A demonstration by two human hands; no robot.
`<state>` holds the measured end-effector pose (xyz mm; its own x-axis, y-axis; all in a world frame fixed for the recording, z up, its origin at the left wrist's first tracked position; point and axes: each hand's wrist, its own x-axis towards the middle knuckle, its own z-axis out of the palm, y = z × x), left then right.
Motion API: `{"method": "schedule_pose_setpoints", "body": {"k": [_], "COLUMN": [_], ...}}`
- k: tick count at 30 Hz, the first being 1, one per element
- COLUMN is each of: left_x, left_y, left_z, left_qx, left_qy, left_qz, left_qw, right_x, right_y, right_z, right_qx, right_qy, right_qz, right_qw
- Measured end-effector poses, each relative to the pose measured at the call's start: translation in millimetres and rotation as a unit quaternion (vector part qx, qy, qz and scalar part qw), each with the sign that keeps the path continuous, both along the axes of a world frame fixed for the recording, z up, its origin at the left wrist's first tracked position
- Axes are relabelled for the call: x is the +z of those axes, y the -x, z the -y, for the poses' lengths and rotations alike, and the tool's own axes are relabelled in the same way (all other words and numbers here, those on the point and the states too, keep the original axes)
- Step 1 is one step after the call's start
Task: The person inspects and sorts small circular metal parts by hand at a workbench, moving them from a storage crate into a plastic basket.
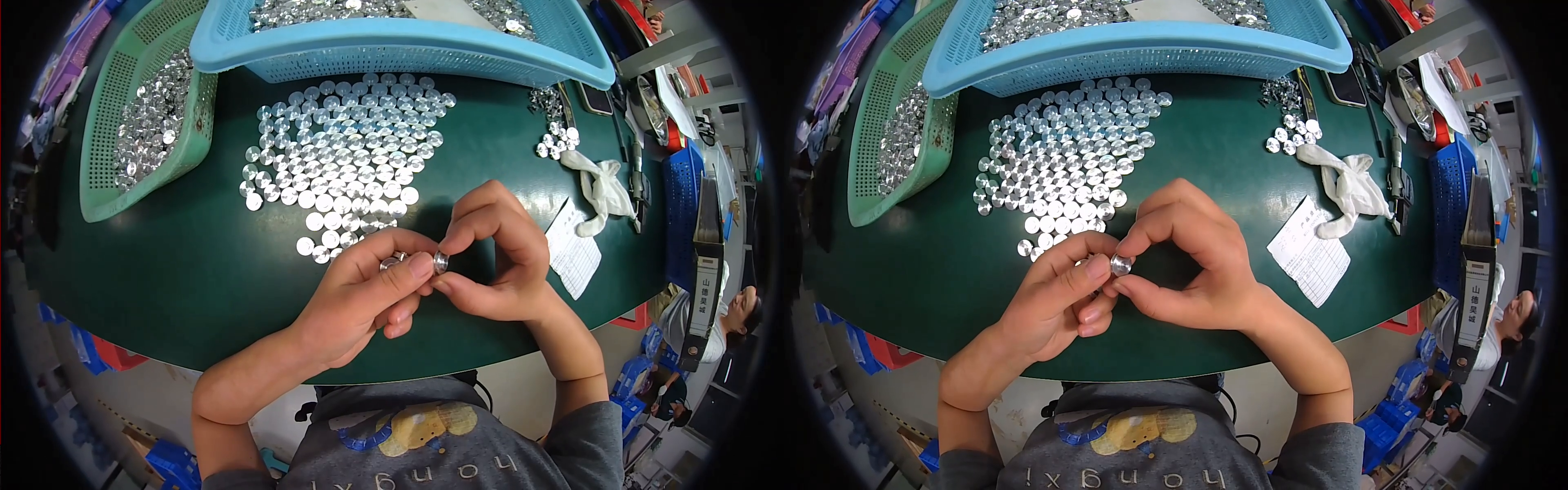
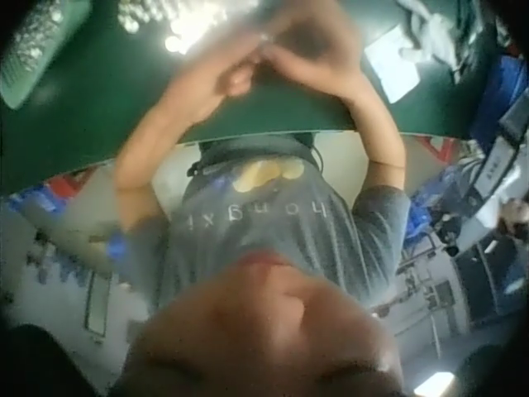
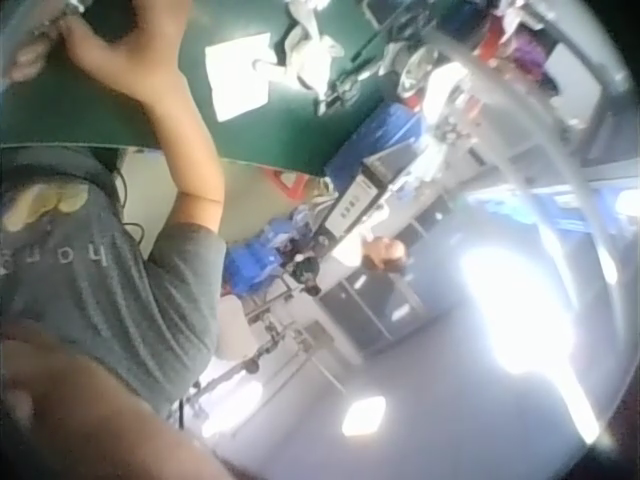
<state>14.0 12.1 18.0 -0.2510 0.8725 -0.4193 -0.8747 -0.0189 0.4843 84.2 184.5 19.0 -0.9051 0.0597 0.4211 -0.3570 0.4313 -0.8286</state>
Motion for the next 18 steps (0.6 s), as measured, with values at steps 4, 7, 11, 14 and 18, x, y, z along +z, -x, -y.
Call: {"method": "schedule_pose_setpoints", "body": {"k": [4,7,11,14,18], "left_x": [3.0,3.1,5.4,4.5,1.9], "left_y": [-0.1,-0.6,-0.2,0.1,0.8], "left_z": [-1.2,-0.8,-2.0,-2.2,-0.7], "left_qx": [0.0,0.001,0.001,-0.004,-0.015], "left_qy": [0.007,0.011,0.025,0.03,0.014], "left_qz": [0.002,0.004,0.003,-0.002,-0.004], "left_qw": [1.0,1.0,1.0,1.0,1.0], "right_x": [0.6,0.2,-0.4,-0.9,-1.1], "right_y": [-0.5,-0.2,0.4,0.2,0.0], "right_z": [0.3,0.6,1.5,1.4,1.7], "right_qx": [0.0,-0.001,0.002,0.006,0.01], "right_qy": [0.0,-0.002,0.002,0.002,0.001], "right_qz": [0.002,-0.005,-0.01,-0.012,-0.016], "right_qw": [1.0,1.0,1.0,1.0,1.0]}}
